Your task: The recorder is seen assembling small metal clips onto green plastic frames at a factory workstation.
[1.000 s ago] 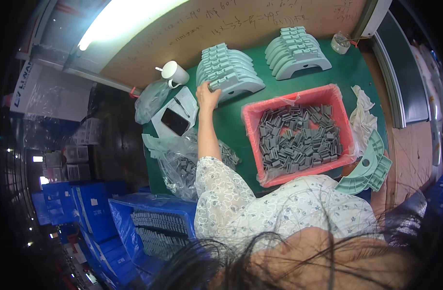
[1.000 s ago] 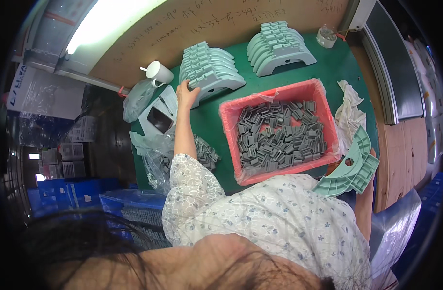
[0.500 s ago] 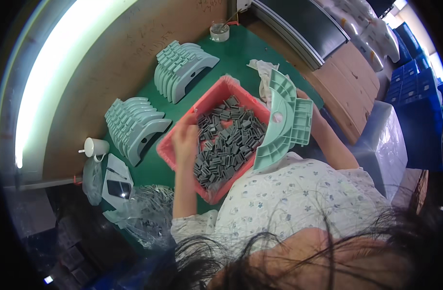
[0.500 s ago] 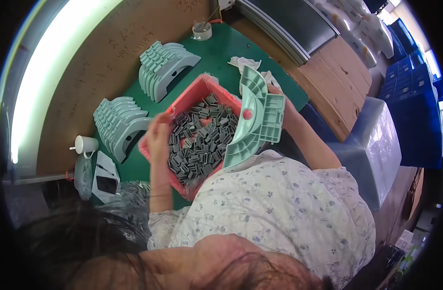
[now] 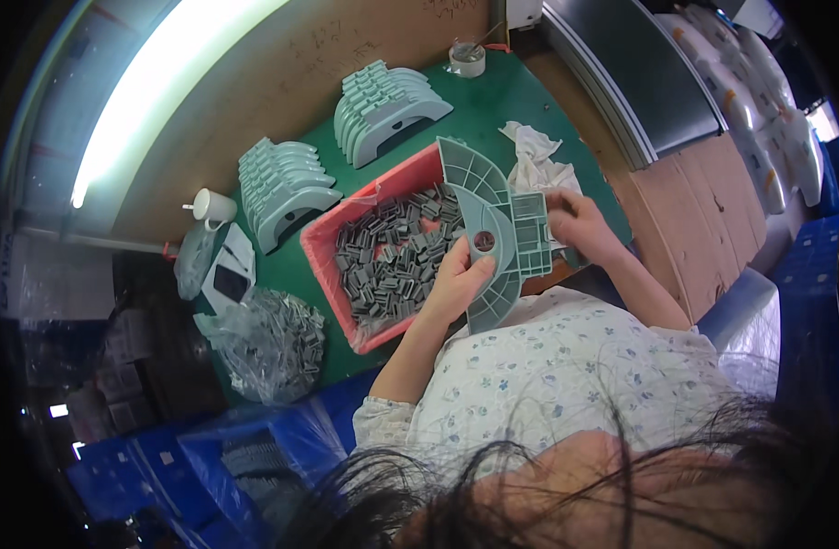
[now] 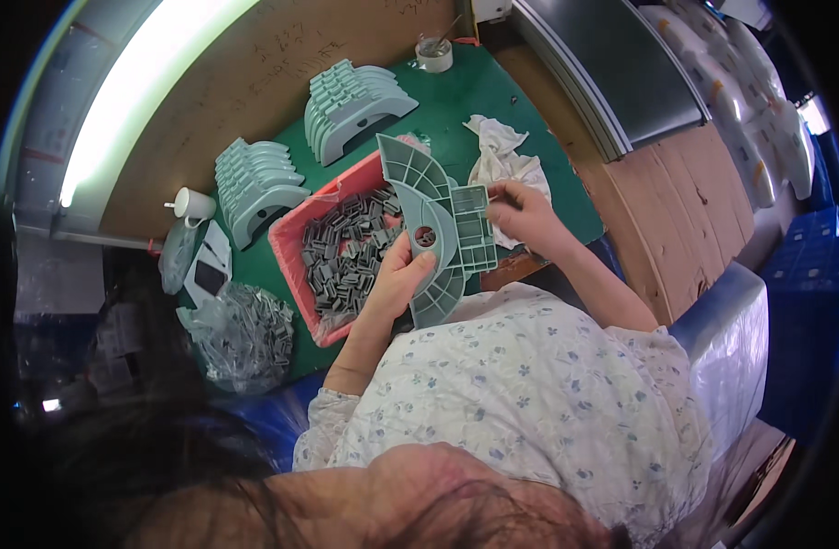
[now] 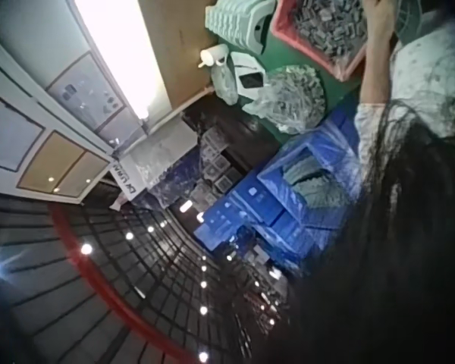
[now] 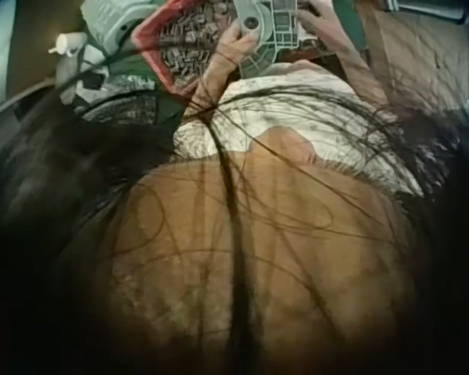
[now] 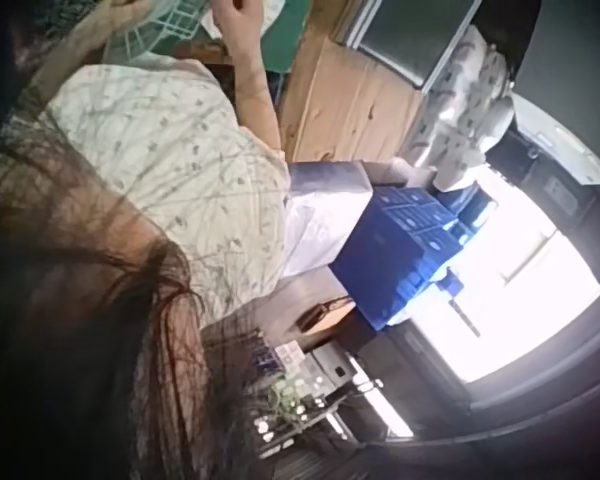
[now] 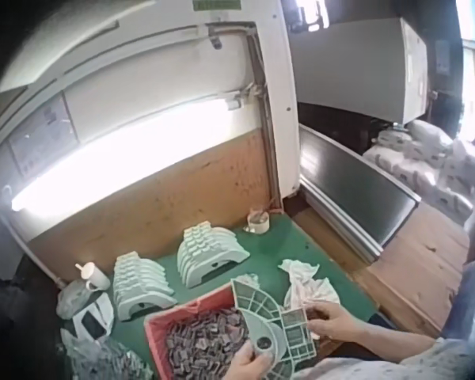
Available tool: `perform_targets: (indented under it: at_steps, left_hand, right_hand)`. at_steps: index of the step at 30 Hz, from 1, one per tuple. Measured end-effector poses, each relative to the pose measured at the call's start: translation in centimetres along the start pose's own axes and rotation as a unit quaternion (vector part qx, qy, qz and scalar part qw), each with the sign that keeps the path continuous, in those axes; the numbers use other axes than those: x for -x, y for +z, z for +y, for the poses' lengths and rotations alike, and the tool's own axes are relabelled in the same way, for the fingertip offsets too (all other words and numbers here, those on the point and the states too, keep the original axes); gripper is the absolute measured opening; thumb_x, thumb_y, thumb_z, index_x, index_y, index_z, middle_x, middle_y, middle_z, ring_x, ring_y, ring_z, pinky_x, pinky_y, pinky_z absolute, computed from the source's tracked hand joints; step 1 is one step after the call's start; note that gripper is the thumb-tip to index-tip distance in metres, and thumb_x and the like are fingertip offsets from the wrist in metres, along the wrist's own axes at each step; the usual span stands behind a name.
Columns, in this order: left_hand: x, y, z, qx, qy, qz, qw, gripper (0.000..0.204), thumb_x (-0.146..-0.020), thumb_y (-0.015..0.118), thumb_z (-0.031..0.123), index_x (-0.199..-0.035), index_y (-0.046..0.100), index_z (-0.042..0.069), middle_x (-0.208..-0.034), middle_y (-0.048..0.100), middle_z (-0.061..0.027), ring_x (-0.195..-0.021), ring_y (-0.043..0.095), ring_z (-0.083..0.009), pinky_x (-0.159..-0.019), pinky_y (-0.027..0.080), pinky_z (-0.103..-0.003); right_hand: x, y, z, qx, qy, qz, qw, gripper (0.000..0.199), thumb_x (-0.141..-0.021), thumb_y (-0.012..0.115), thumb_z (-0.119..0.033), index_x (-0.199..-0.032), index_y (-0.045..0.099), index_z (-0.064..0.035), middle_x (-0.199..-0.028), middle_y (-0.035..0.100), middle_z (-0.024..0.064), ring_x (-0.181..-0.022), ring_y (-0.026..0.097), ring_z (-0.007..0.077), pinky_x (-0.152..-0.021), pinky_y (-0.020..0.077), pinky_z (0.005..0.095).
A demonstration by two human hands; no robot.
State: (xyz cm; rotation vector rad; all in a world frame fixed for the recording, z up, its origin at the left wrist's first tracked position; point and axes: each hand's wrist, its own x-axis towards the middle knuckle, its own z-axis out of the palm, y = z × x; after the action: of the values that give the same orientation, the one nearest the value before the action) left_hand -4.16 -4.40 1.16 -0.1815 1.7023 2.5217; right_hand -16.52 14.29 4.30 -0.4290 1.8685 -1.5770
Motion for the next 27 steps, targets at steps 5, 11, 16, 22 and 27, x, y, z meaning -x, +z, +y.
perform_targets:
  at_steps: [5,11,16,22,27]
  left_hand:
    - [-0.3,2.5,0.2,-0.079,0.035,0.028,0.996,0.033,-0.084,0.049,0.013,-0.115,0.043,0.002,-0.102,0.052,-0.0017,-0.091,0.047,-0.0087,-0.082,0.037,-0.025]
    - [-0.4,3.5,-0.2,-0.063,0.034,0.057,0.996,0.034,-0.084,0.049,0.013,-0.116,0.042,0.002,-0.103,0.051,-0.0015,-0.092,0.047,-0.0081,-0.082,0.037,-0.024]
    - [-0.6,3.8,0.2,-0.061,0.032,0.065,0.995,0.034,-0.084,0.049,0.012,-0.115,0.042,0.002,-0.103,0.051,-0.0014,-0.091,0.047,-0.0077,-0.081,0.038,-0.024]
    - [-1.3,2.9,0.0,-0.082,0.022,0.070,0.994,0.032,-0.084,0.048,0.011,-0.114,0.044,0.002,-0.102,0.052,-0.0021,-0.089,0.047,-0.0079,-0.080,0.038,-0.024]
    - [-1.7,2.8,0.4,-0.093,0.019,0.062,0.994,0.031,-0.084,0.048,0.012,-0.113,0.044,0.001,-0.102,0.052,-0.0024,-0.090,0.046,-0.0085,-0.080,0.037,-0.024]
  right_hand:
    - [-0.4,-0.5,1.7,-0.001,-0.084,0.010,0.996,0.023,-0.078,0.054,-0.010,-0.097,0.053,0.0007,-0.073,0.050,-0.0012,-0.062,0.044,0.0029,-0.051,0.0367,0.0190]
    - [-0.7,-4.0,1.0,-0.082,0.056,-0.033,0.995,0.029,-0.084,0.044,-0.016,-0.107,0.048,0.0010,-0.071,0.049,-0.0004,-0.058,0.039,0.0037,-0.052,0.0336,0.0179]
    - [-0.2,-4.8,1.6,0.029,-0.066,-0.061,0.996,0.030,-0.086,0.041,-0.013,-0.112,0.047,0.0004,-0.076,0.048,0.0010,-0.062,0.040,0.0066,-0.057,0.0358,0.0197]
    - [0.4,-4.0,-0.1,0.214,-0.146,-0.036,0.965,0.029,-0.078,0.050,-0.008,-0.107,0.054,-0.0051,-0.082,0.055,0.0064,-0.072,0.052,0.0162,-0.067,0.0421,0.0265]
    - [0.3,-3.9,-0.8,0.327,-0.230,-0.018,0.916,0.033,-0.074,0.054,-0.008,-0.107,0.055,-0.0100,-0.088,0.057,0.0107,-0.081,0.056,0.0257,-0.070,0.0437,0.0316]
